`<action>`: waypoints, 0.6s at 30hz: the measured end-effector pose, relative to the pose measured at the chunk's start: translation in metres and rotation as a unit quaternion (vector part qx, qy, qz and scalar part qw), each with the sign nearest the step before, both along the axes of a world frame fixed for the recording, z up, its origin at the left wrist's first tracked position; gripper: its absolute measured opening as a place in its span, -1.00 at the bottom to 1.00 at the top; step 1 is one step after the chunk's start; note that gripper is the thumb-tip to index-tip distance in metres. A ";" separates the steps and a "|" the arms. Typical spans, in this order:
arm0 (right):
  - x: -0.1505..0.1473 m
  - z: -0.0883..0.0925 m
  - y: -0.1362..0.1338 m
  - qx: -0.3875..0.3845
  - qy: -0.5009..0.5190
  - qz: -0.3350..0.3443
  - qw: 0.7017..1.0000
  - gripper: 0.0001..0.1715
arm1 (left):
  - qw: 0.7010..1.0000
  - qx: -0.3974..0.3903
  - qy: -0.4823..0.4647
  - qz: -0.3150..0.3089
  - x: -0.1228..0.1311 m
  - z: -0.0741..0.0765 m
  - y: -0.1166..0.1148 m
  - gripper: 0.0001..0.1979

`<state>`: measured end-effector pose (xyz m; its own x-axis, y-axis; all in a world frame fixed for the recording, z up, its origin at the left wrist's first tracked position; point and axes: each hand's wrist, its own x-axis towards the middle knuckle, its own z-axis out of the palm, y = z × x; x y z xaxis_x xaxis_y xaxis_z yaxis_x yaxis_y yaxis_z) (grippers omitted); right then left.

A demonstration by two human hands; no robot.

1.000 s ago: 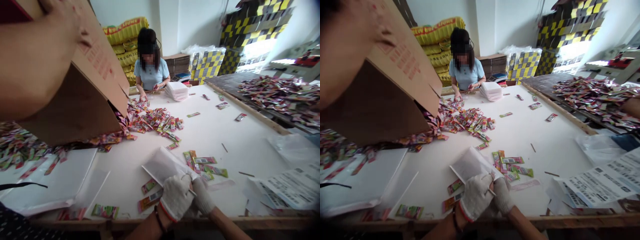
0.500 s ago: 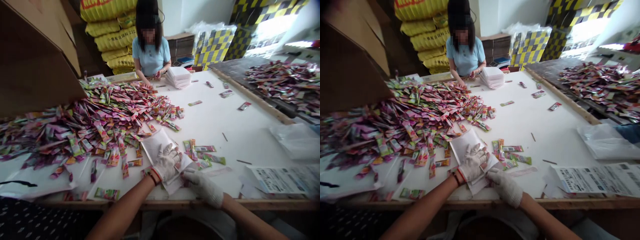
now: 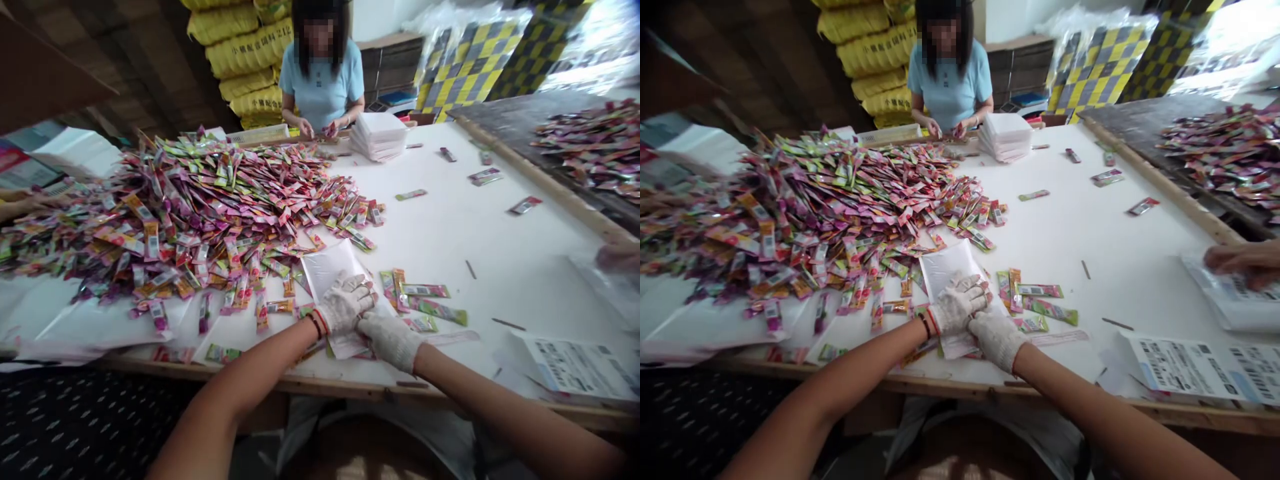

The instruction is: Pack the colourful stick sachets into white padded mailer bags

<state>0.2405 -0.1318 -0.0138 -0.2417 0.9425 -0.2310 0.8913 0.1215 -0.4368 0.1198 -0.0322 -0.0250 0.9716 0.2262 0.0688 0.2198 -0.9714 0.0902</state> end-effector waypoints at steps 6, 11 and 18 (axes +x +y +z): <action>-0.007 0.021 -0.008 -0.008 -0.092 0.033 0.995 -0.68 | 0.999 -0.010 -0.005 -0.033 0.001 0.001 0.009 -0.54; 0.014 0.079 -0.048 -0.025 0.042 0.098 0.994 -0.81 | 0.997 -0.019 -0.007 -0.079 0.003 -0.001 0.018 -0.48; 0.053 0.037 -0.024 0.023 0.000 0.118 0.993 -0.46 | 0.999 -0.011 -0.020 0.045 -0.022 0.011 -0.018 -0.59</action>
<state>0.2935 -0.1555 0.0236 -0.4566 0.8694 -0.1889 0.8356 0.3461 -0.4267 0.0975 -0.0502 -0.0141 0.9439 0.3141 0.1020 0.3017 -0.9457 0.1210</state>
